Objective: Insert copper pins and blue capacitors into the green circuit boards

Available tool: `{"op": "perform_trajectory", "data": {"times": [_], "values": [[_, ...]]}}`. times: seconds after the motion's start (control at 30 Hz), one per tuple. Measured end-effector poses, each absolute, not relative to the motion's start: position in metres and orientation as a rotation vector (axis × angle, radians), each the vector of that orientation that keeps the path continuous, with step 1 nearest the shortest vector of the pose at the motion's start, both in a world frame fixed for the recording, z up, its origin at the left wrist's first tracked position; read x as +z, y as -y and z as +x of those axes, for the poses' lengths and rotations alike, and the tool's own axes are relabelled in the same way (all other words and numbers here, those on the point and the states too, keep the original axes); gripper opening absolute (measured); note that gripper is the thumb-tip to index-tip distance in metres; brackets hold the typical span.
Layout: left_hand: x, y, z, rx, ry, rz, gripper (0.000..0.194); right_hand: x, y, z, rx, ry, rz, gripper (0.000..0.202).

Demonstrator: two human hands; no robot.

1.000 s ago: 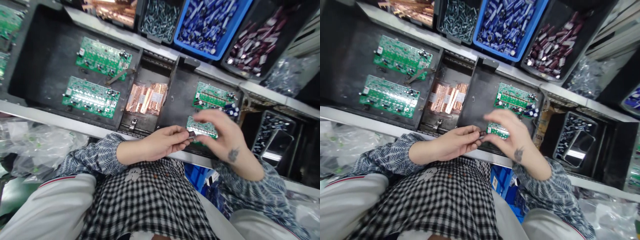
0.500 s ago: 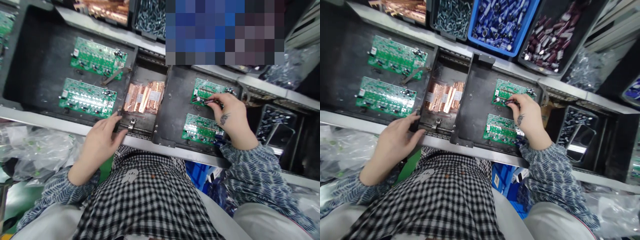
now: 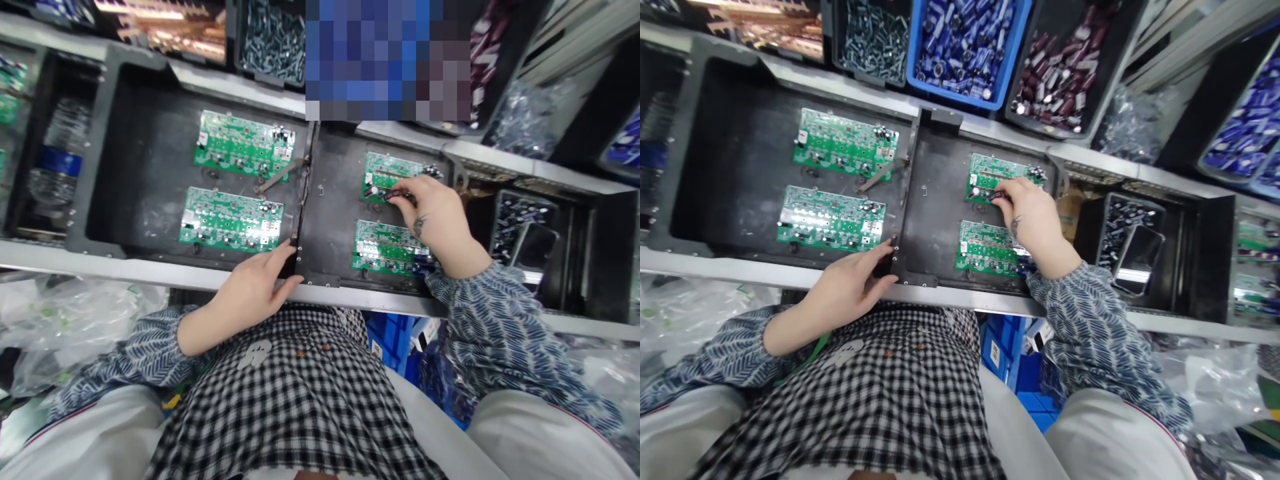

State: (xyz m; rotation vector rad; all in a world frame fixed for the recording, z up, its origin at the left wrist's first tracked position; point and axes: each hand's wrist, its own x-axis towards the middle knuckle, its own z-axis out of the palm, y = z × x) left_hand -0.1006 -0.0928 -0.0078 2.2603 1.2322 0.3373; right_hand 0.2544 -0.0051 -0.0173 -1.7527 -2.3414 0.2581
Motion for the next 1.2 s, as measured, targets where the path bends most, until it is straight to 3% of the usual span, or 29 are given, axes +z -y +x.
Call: {"op": "perform_trajectory", "data": {"times": [0.2,0.33,0.43,0.57,0.67,0.73,0.83,1.0,1.2], "values": [[-0.008,0.089,-0.079,0.316,-1.273,2.256,0.037,-0.020,0.003,0.263,0.210,2.460,-1.819,0.018],[-0.010,0.090,-0.054,0.292,-1.150,2.188,0.042,0.003,0.032,0.246,0.071,2.384,-1.811,0.040],[-0.011,0.092,-0.023,0.230,-0.957,2.031,0.054,0.022,0.072,0.231,0.282,2.336,-1.715,0.055],[-0.001,0.090,0.000,0.186,-0.527,1.854,0.080,0.022,0.116,0.235,0.469,2.223,-1.812,0.055],[0.015,0.085,-0.017,0.253,-0.503,2.135,0.062,0.010,0.134,0.259,0.359,2.048,-1.986,0.050],[0.023,0.077,-0.042,0.307,-0.737,2.354,0.044,0.006,0.143,0.276,0.285,1.918,-2.134,0.047],[0.023,0.061,-0.080,0.288,-0.969,2.547,0.033,0.005,0.153,0.295,0.182,1.742,-2.390,0.046],[0.015,0.044,-0.111,0.247,-0.826,2.623,0.028,0.008,0.157,0.314,-0.056,1.544,-2.688,0.047],[0.028,0.003,-0.105,0.229,-0.774,2.567,0.037,0.009,0.156,0.334,-0.142,1.364,-2.864,0.051]]}}
